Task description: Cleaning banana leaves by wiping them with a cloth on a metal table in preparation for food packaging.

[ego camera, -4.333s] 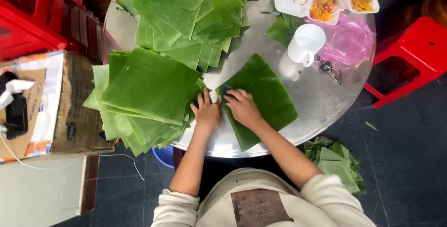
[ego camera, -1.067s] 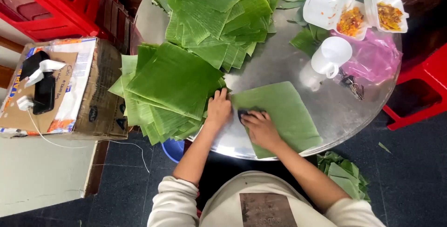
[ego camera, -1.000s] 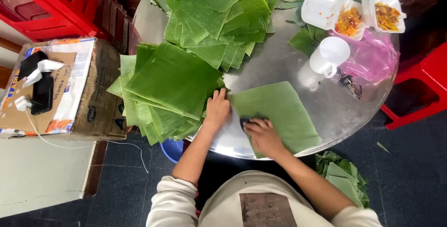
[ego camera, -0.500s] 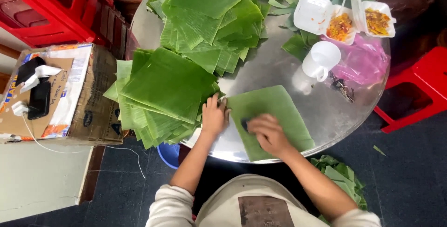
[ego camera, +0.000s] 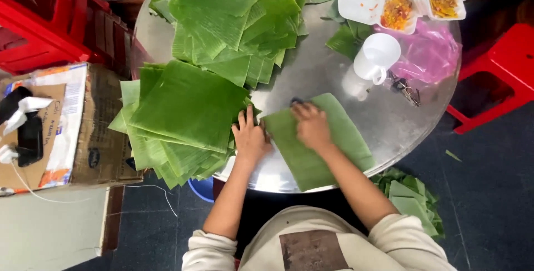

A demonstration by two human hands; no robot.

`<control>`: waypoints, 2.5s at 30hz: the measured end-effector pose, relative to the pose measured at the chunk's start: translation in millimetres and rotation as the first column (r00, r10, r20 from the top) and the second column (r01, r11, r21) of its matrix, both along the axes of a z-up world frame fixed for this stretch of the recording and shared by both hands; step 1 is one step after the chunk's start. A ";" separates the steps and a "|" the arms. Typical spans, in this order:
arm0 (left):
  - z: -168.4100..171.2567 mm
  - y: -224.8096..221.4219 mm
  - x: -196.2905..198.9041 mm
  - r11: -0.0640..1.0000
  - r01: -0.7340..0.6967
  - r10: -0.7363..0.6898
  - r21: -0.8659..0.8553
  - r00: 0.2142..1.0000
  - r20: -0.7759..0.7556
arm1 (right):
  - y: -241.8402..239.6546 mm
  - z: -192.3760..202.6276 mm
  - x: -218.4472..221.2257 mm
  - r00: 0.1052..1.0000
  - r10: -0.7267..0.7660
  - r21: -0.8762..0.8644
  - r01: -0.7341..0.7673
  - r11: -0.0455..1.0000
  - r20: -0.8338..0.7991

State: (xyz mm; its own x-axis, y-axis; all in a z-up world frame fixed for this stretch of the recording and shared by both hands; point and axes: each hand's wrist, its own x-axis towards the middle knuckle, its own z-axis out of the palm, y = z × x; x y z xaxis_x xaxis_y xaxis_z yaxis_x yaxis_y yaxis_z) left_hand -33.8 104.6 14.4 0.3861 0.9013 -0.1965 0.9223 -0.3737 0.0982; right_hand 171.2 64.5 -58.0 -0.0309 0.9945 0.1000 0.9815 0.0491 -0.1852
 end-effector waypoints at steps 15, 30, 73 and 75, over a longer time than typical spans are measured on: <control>-9.5 11.9 -3.9 0.997 -0.062 0.062 -0.046 0.998 0.001 | 10.5 1.3 -72.2 0.995 0.098 0.033 -0.097 0.995 -0.003; -17.7 24.7 -10.1 0.990 -0.077 0.085 -0.119 0.994 0.062 | 13.9 -31.8 -56.8 0.998 0.002 0.066 -0.006 0.998 0.060; 6.2 -12.5 22.1 0.982 -0.143 0.148 -0.121 0.988 0.032 | -61.7 21.5 -11.3 0.975 0.152 0.390 -0.079 0.917 -0.160; -2.4 -12.0 25.5 0.984 -0.151 0.152 -0.092 0.988 0.000 | -63.3 4.2 -31.3 0.980 0.160 0.303 -0.118 0.946 -0.119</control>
